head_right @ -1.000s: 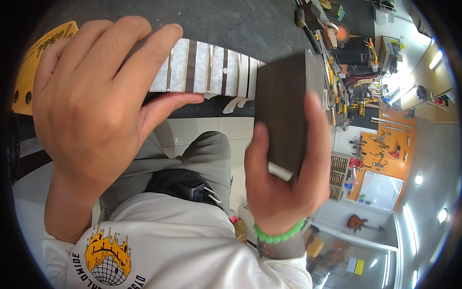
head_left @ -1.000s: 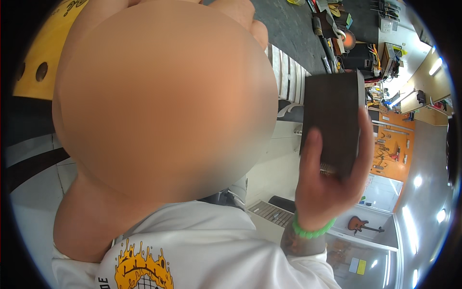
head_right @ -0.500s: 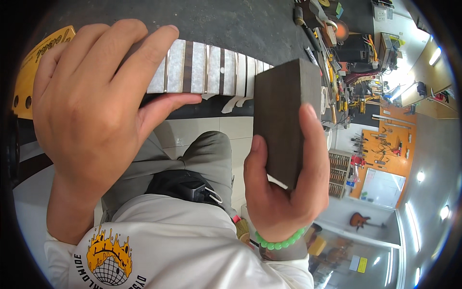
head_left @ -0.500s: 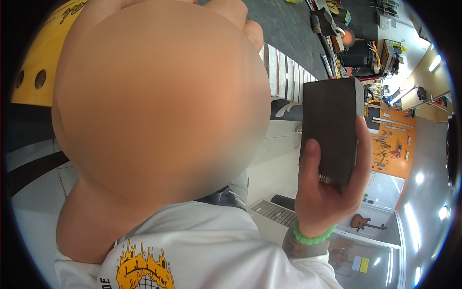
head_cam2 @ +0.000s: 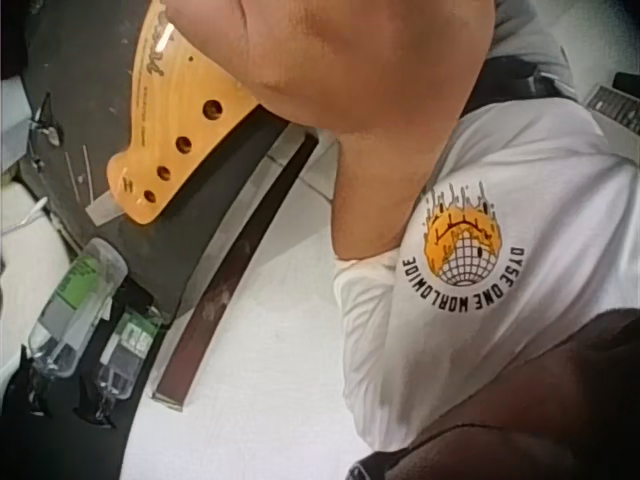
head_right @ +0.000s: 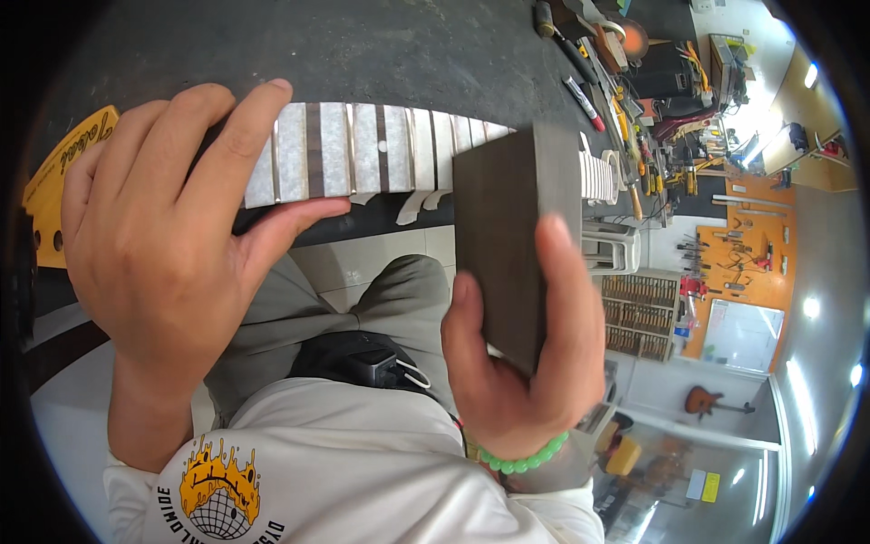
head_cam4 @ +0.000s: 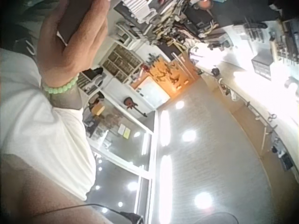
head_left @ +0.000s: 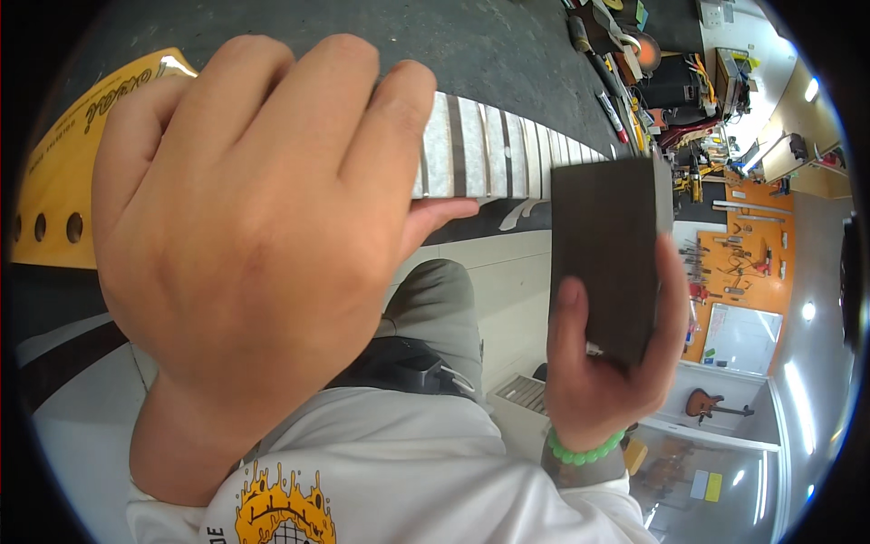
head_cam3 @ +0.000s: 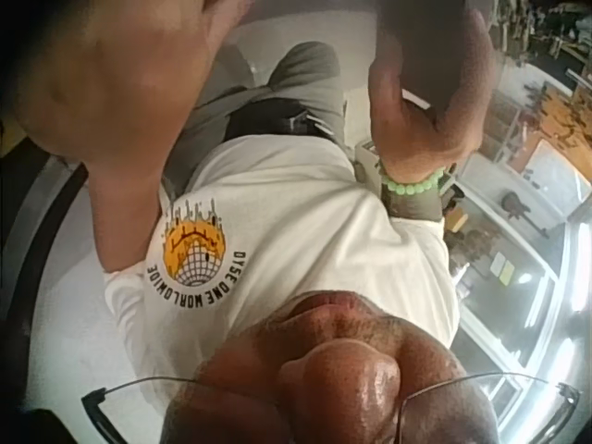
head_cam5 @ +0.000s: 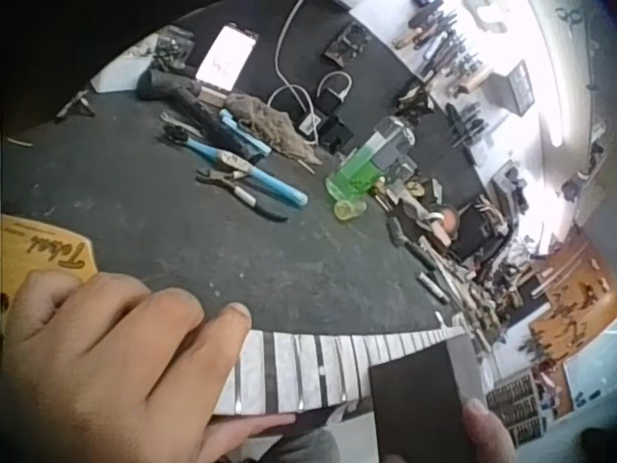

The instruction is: Sanding the frets of a guitar neck using a sanding block.

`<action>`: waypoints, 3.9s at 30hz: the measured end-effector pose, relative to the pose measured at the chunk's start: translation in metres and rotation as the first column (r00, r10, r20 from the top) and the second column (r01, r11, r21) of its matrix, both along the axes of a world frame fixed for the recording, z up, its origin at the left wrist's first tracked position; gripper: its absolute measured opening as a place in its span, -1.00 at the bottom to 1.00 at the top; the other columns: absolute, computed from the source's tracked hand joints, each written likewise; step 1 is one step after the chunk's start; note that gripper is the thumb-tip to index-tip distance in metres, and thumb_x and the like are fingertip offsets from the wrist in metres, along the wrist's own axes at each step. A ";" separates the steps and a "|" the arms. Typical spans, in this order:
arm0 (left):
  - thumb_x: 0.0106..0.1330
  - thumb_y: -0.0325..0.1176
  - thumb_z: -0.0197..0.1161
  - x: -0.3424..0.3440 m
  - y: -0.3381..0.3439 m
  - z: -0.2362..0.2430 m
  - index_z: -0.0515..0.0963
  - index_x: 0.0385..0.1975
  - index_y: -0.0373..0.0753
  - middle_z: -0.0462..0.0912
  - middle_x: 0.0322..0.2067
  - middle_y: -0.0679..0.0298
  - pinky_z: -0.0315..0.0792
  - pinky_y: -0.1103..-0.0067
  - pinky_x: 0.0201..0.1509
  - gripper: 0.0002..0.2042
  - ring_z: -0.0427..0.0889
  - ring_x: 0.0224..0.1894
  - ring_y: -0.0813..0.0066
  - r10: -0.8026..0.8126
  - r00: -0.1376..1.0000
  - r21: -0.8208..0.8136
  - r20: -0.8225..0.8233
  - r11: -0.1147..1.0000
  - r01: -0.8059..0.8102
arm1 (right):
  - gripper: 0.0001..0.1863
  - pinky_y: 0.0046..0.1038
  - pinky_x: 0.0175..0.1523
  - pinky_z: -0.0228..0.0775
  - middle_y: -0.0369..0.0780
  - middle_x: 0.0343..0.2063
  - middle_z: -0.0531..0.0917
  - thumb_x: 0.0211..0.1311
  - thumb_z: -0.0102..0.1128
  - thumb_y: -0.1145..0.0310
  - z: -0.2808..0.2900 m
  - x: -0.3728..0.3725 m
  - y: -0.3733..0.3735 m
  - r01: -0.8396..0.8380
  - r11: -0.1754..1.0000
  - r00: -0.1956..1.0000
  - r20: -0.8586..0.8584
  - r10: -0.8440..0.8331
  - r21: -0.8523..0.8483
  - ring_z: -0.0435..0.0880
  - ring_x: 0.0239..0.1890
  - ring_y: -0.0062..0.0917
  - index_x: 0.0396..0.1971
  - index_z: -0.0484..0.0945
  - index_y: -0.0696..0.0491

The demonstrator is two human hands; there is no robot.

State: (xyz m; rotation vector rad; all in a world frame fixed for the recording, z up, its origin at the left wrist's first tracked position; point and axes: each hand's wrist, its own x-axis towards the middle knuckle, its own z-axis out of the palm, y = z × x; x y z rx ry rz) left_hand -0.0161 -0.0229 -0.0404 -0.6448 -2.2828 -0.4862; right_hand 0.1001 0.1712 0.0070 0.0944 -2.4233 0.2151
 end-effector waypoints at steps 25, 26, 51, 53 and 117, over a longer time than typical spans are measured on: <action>-0.06 0.08 0.58 -0.016 0.002 -0.010 0.73 -0.05 -0.10 0.71 -0.19 0.39 0.42 0.44 -0.11 -0.42 0.65 -0.18 0.36 -0.009 0.999 -0.034 -0.031 0.999 0.008 | -0.30 -0.35 0.23 0.56 0.02 0.27 0.54 0.21 0.41 0.66 0.006 -0.080 0.009 0.002 0.975 0.991 0.132 0.028 -0.220 0.65 0.19 -0.31 0.36 0.37 0.32; -0.06 0.08 0.58 -0.015 0.001 -0.008 0.73 -0.05 -0.10 0.71 -0.19 0.39 0.42 0.44 -0.11 -0.42 0.65 -0.18 0.36 -0.008 0.999 -0.034 -0.032 0.999 0.007 | -0.30 -0.36 0.22 0.57 0.02 0.28 0.54 0.21 0.40 0.67 0.000 -0.062 0.014 -0.087 0.984 0.994 0.051 0.096 -0.156 0.66 0.19 -0.31 0.36 0.37 0.32; -0.01 0.08 0.57 -0.011 0.002 -0.003 0.74 -0.01 -0.08 0.71 -0.19 0.40 0.40 0.46 -0.13 -0.43 0.66 -0.19 0.39 0.000 0.999 -0.113 -0.054 0.994 -0.006 | -0.34 -0.39 0.18 0.59 0.01 0.17 0.66 0.14 0.46 0.65 -0.012 -0.055 0.017 -0.171 0.984 0.970 -0.184 0.159 -0.051 0.72 0.13 -0.34 0.27 0.46 0.35; 0.00 0.08 0.57 -0.010 0.000 -0.004 0.73 0.00 -0.07 0.71 -0.18 0.40 0.40 0.46 -0.13 -0.43 0.66 -0.19 0.39 0.007 1.000 -0.129 -0.031 0.992 -0.010 | -0.35 -0.42 0.19 0.57 -0.02 0.15 0.68 0.13 0.46 0.64 0.009 -0.072 0.009 -0.148 0.988 0.988 -0.040 0.150 0.051 0.72 0.12 -0.39 0.26 0.48 0.33; 0.08 0.28 0.42 -0.003 0.000 0.007 0.73 0.08 -0.13 0.70 -0.16 0.34 0.36 0.43 -0.06 -0.31 0.66 -0.14 0.34 0.056 0.998 -0.184 0.009 0.982 -0.053 | -0.39 -0.40 0.08 0.62 0.14 -0.02 0.68 0.18 0.42 0.58 0.001 0.014 0.002 -0.086 0.994 0.993 0.077 0.091 -0.072 0.78 -0.04 -0.15 0.20 0.42 0.48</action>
